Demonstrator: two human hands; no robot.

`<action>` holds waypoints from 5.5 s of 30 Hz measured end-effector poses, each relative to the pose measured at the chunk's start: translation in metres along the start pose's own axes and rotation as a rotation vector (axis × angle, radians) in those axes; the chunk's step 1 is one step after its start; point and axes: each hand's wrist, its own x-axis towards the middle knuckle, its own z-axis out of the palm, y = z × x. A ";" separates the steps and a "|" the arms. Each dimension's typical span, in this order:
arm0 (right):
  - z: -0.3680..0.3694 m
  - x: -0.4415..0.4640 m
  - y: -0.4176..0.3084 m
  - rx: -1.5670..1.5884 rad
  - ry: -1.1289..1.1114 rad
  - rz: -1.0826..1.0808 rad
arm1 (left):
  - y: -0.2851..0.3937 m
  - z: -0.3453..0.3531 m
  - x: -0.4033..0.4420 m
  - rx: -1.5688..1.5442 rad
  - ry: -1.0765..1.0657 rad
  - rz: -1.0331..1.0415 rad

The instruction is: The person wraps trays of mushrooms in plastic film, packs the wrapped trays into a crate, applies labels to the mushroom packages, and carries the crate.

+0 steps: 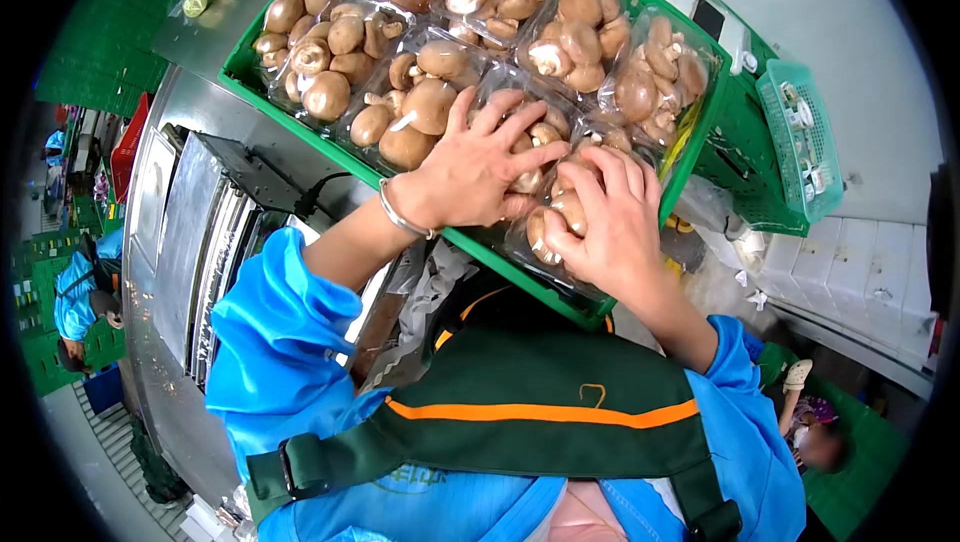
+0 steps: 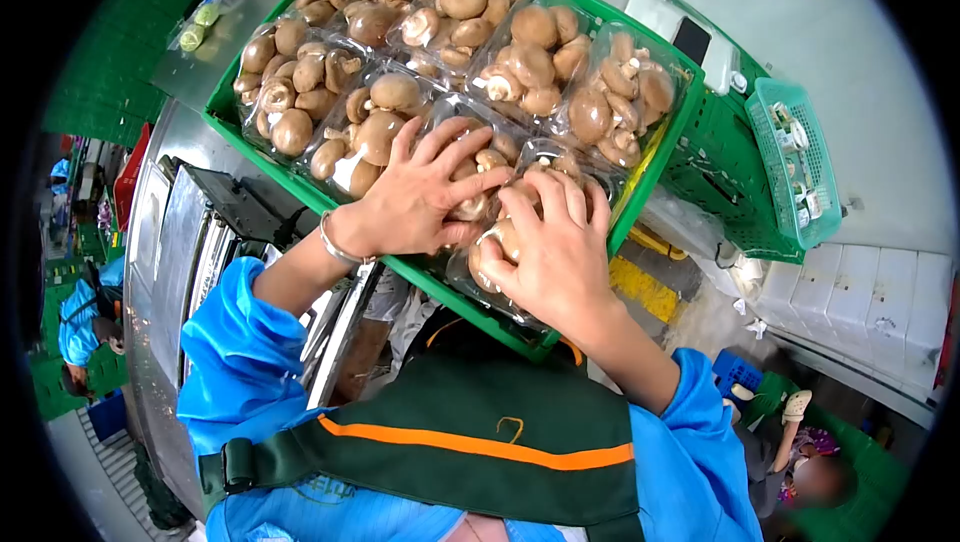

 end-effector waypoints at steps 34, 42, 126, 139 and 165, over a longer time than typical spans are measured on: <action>-0.016 -0.181 -0.401 2.040 -2.772 -1.122 | 0.302 0.187 -0.375 -0.853 1.052 -1.549; 0.156 -0.175 -0.276 0.733 -1.620 -0.308 | 0.308 0.176 -0.584 -0.368 1.815 -2.184; -0.065 0.076 -0.103 0.380 -0.367 -0.198 | 0.066 -0.087 -0.159 -1.745 0.558 -0.597; 0.023 0.168 -0.057 0.665 -0.317 0.286 | 0.055 -0.053 -0.195 -1.713 0.383 -0.900; 0.108 0.258 -0.095 0.716 -0.443 0.299 | 0.012 -0.062 -0.227 -1.755 0.733 -0.855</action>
